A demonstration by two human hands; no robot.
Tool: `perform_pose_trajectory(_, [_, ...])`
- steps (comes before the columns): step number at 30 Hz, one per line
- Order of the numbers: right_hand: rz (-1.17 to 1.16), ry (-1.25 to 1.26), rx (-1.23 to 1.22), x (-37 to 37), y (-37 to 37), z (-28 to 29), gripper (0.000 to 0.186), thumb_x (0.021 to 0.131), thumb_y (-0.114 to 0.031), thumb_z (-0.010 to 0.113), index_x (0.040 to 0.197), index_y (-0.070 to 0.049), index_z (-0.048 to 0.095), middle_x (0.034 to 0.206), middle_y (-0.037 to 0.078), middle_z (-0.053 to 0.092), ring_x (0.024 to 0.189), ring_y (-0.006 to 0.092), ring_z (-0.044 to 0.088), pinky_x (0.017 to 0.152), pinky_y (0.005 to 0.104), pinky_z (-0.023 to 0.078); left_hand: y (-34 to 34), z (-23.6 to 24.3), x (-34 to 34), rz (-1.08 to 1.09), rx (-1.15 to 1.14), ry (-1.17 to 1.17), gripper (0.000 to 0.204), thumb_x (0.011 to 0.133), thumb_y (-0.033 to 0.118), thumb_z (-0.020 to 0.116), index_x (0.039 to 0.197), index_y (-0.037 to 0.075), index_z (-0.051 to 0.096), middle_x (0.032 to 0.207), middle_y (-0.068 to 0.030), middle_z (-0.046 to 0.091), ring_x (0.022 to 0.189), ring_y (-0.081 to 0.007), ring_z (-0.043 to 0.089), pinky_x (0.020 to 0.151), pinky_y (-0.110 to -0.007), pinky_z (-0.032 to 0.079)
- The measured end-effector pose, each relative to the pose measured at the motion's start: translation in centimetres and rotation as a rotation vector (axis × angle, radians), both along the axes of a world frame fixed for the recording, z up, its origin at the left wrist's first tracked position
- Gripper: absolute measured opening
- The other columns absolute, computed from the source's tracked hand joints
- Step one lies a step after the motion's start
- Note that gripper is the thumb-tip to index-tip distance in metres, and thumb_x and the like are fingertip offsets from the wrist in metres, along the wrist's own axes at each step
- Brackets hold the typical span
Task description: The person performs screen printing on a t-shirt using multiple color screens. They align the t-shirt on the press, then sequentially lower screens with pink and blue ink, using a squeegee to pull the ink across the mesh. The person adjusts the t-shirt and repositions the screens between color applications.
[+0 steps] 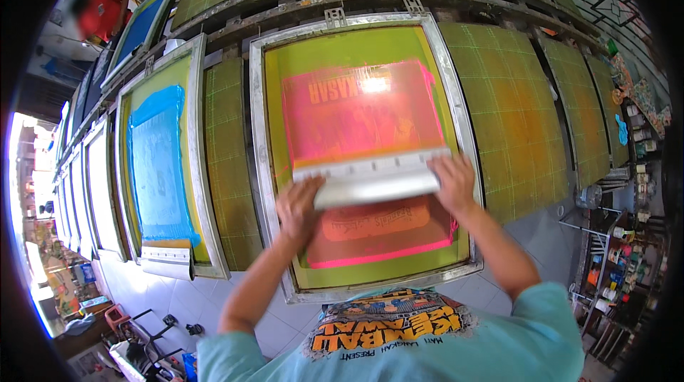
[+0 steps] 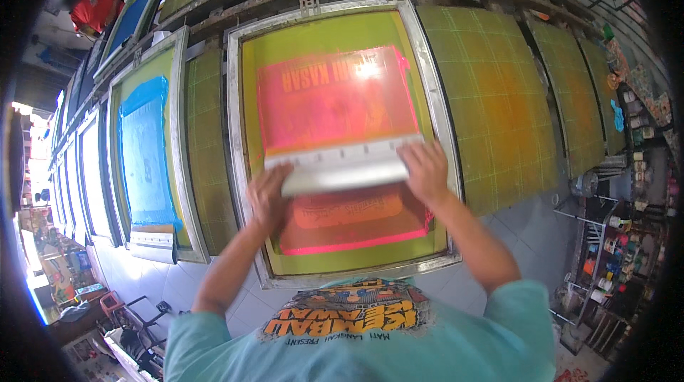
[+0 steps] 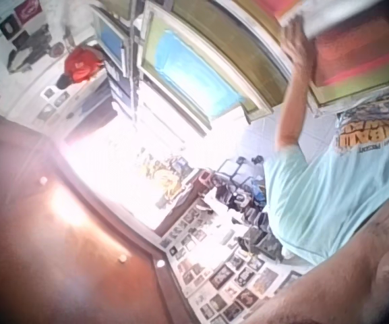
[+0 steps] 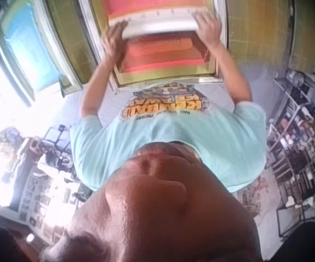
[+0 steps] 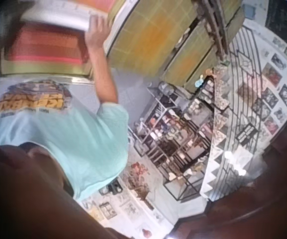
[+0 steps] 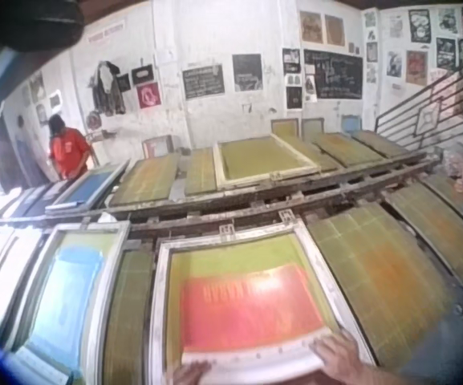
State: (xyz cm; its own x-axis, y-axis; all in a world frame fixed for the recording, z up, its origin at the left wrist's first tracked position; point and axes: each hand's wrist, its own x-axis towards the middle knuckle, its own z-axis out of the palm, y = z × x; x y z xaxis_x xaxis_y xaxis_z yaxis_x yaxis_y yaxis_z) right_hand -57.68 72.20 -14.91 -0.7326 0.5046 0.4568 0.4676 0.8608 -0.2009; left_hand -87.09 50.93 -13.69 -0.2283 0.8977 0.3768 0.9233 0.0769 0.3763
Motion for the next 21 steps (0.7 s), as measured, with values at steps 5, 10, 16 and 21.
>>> perform_pose_trajectory(5, [-0.027,-0.392,-0.123,-12.2,16.9,5.6,0.030,0.073,-0.025,0.077,0.093,-0.003,0.073,0.085,0.015,0.074,0.080,0.0381,0.070,0.074,0.0497,0.055,16.7,3.8,-12.3,0.202,-0.431,0.144,0.053,0.070,0.044,0.086,0.115,0.017,0.075,0.103,-0.0142,0.075,0.092,-0.0330,0.071,0.079,-0.044,0.057])
perform_pose_trajectory(10, [0.098,-0.544,-0.306,-15.2,20.6,9.2,0.036,0.062,-0.027,0.082,0.092,-0.008,0.077,0.085,0.017,0.075,0.073,0.0324,0.072,0.067,0.0434,0.057,19.3,7.4,-18.2,-0.145,-0.532,0.012,0.056,0.067,0.054,0.085,0.097,0.007,0.079,0.087,-0.0190,0.075,0.079,-0.0360,0.073,0.075,-0.042,0.056])
perform_pose_trajectory(16, [0.120,-0.274,-0.107,4.7,-4.6,7.8,0.032,0.074,-0.010,0.070,0.105,-0.013,0.073,0.106,0.008,0.070,0.109,0.0285,0.064,0.108,0.0560,0.039,-6.5,6.9,1.2,0.004,-0.312,-0.076,0.052,0.054,0.011,0.089,0.104,0.015,0.076,0.101,-0.0043,0.074,0.096,-0.0260,0.070,0.079,-0.038,0.057])
perform_pose_trajectory(21, [-0.002,-0.179,-0.098,9.9,-16.3,6.8,0.021,0.085,-0.012,0.065,0.104,-0.013,0.075,0.103,0.000,0.070,0.096,0.0179,0.066,0.083,0.0377,0.042,-16.3,5.6,10.9,0.062,-0.183,-0.117,0.048,0.057,0.000,0.076,0.103,0.011,0.077,0.105,-0.0012,0.074,0.095,-0.0212,0.070,0.083,-0.036,0.057])
